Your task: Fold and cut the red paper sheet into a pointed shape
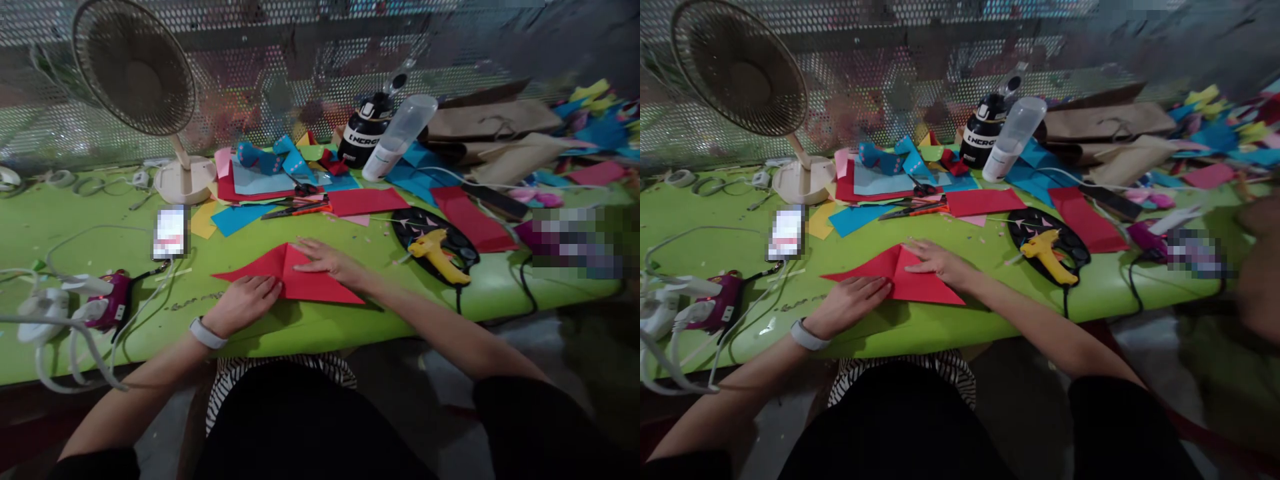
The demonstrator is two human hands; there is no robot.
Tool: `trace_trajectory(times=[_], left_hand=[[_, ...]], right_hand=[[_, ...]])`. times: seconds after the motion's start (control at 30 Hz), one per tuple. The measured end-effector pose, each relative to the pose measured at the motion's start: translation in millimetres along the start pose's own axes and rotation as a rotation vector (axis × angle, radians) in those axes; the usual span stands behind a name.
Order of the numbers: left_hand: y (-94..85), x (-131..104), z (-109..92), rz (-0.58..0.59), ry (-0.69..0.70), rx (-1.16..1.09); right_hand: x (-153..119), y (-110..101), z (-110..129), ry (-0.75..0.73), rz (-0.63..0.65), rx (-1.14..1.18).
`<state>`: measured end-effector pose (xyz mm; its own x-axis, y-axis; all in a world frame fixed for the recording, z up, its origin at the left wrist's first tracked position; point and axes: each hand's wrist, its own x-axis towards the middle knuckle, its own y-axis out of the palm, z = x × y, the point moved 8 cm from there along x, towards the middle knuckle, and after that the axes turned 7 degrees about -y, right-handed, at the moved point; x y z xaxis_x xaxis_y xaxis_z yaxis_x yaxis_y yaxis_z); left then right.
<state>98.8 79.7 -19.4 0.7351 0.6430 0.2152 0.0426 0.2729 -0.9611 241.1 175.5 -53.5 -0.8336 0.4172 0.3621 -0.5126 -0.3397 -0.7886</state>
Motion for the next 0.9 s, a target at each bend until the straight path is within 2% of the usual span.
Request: trace_trajectory(times=[0.1,0.17,0.2,0.23,0.27,0.33,0.4,0.5,0.6,0.77,0.9], left_hand=[[5.3,5,-7,0.092,-0.044,0.091],[7.9,10,-11,0.138,-0.059,0.110],[9.3,13,-12,0.156,-0.067,0.109],[10.9,15,-13,0.170,-0.079,0.106],[12.4,17,-12,0.177,-0.093,0.101],[14.6,19,-10,0.165,-0.114,0.081],[14.8,18,-8,0.118,-0.123,0.058],[12.2,9,-3,0.029,-0.132,-0.012],[10.0,-3,7,-0.030,-0.210,-0.197],[13.8,-14,30,-0.075,-0.428,-0.622],[18.3,-14,39,-0.084,-0.544,-0.805]], right_hand=[[-3,-36,1,0.110,-0.135,-0.138],[-6,-60,18,0.162,-0.250,-0.228],[-6,-65,31,0.151,-0.276,-0.270],[-5,-64,47,0.112,-0.264,-0.300],[-2,-54,64,0.035,-0.188,-0.320],[0,-23,85,-0.047,-0.009,-0.383],[-2,4,87,-0.033,0.084,-0.458],[-8,25,74,0.006,0.087,-0.505],[-12,25,65,0.026,0.033,-0.448],[-12,14,59,0.139,-0.067,-0.264],[-12,12,50,0.254,-0.090,-0.093]])
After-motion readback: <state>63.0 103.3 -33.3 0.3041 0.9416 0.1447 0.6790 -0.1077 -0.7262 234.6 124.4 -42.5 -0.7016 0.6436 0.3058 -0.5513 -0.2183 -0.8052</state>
